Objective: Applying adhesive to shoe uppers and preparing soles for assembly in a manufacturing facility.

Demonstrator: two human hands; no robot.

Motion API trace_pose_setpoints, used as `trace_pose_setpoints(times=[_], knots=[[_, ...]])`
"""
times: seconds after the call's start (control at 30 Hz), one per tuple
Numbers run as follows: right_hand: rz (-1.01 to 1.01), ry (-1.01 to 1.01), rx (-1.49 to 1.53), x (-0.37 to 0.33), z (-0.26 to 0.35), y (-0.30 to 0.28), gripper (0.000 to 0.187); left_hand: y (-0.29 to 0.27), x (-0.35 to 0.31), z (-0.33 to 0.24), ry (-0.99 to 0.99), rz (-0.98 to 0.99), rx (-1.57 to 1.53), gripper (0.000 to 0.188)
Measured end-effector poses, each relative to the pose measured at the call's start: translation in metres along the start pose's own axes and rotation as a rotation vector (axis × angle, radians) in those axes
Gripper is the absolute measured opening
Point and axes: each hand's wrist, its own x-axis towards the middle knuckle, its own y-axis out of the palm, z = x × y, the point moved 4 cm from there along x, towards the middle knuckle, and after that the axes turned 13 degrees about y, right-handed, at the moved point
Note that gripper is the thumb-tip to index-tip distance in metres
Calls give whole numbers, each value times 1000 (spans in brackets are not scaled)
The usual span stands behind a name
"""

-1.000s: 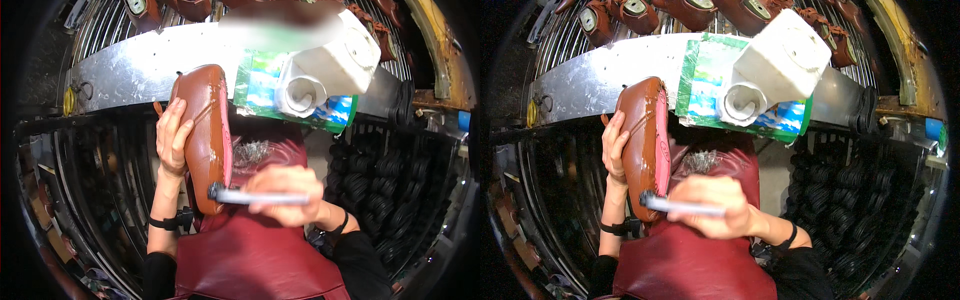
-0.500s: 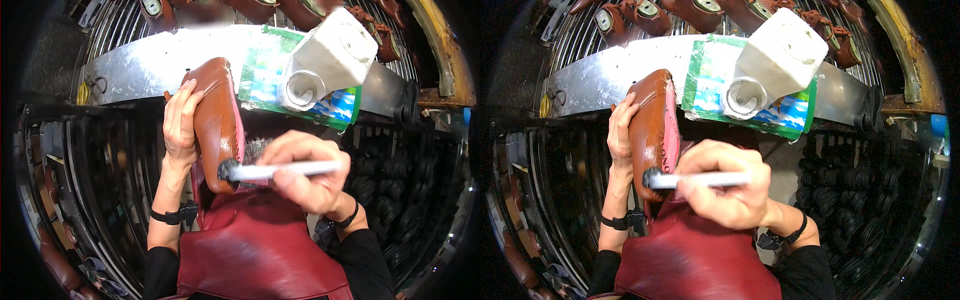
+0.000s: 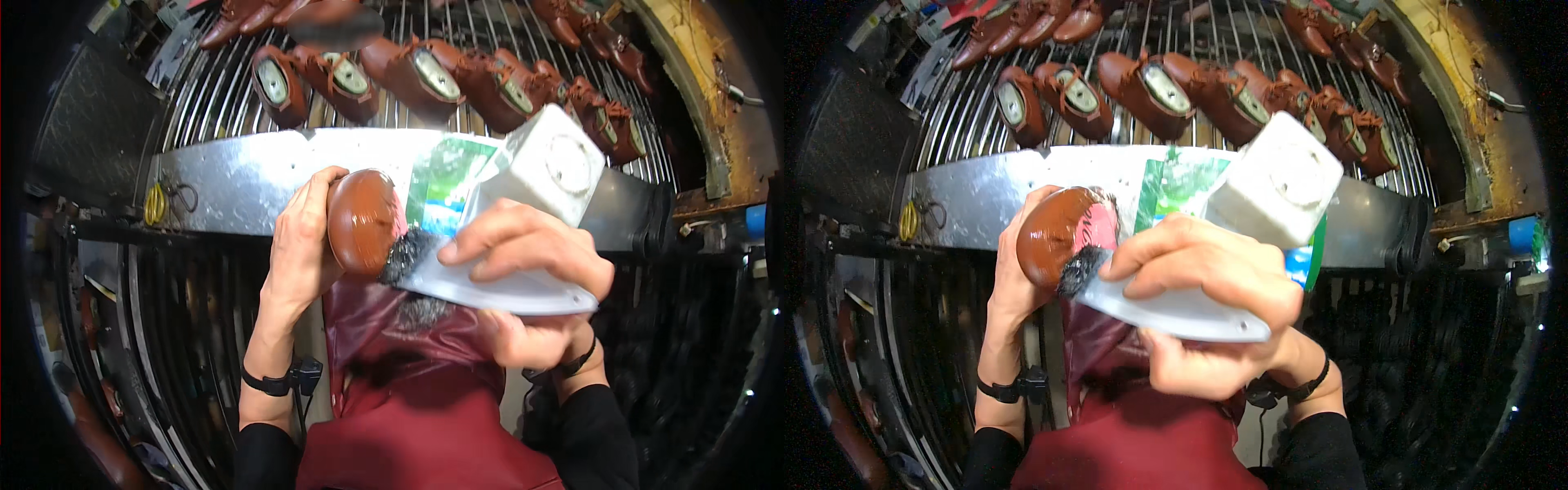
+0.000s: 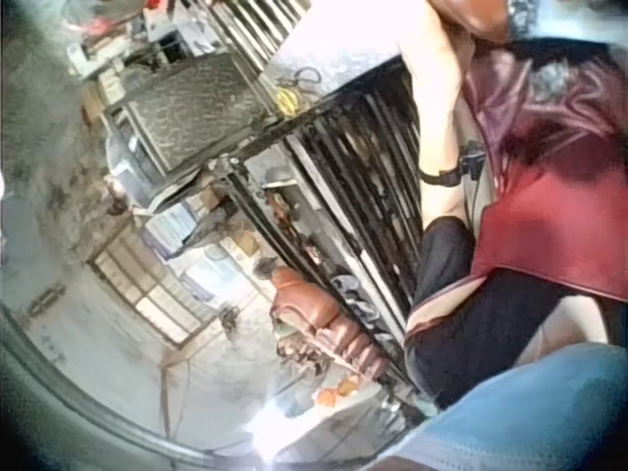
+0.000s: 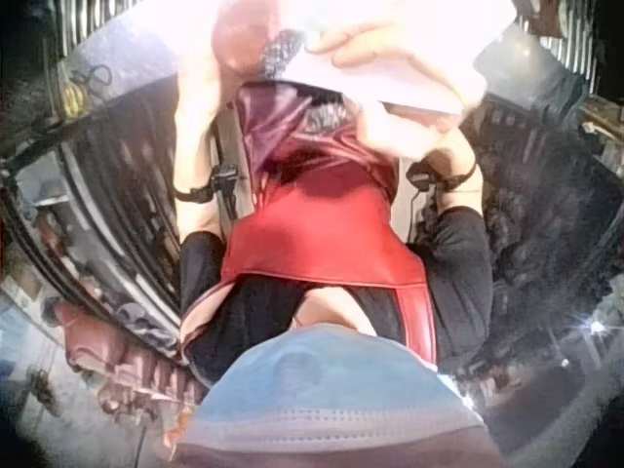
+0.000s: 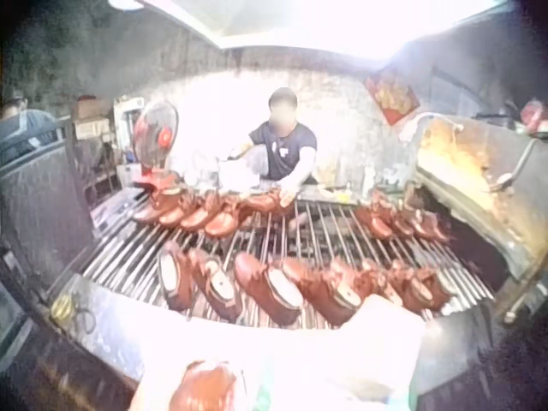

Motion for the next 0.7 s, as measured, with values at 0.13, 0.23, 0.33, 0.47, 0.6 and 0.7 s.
trace_pose_setpoints(times=[0.13,0.23,0.33,0.47,0.6,0.7], knots=[[-115,134,-74,-5,-66,-6,23,-4,14,32,-97,23,-256,95],[-273,457,27,-55,-113,5,16,22,-16,106,-150,-294,-764,98],[-635,664,241,-102,-117,2,16,33,-29,117,-301,-451,-860,98],[-881,609,89,-132,-115,-13,21,19,-52,65,-235,-558,-888,85],[-920,662,117,-133,-135,10,18,44,-107,60,-374,-462,-858,82],[-978,820,468,-137,-128,3,25,54,-122,36,-460,-368,-962,80]])
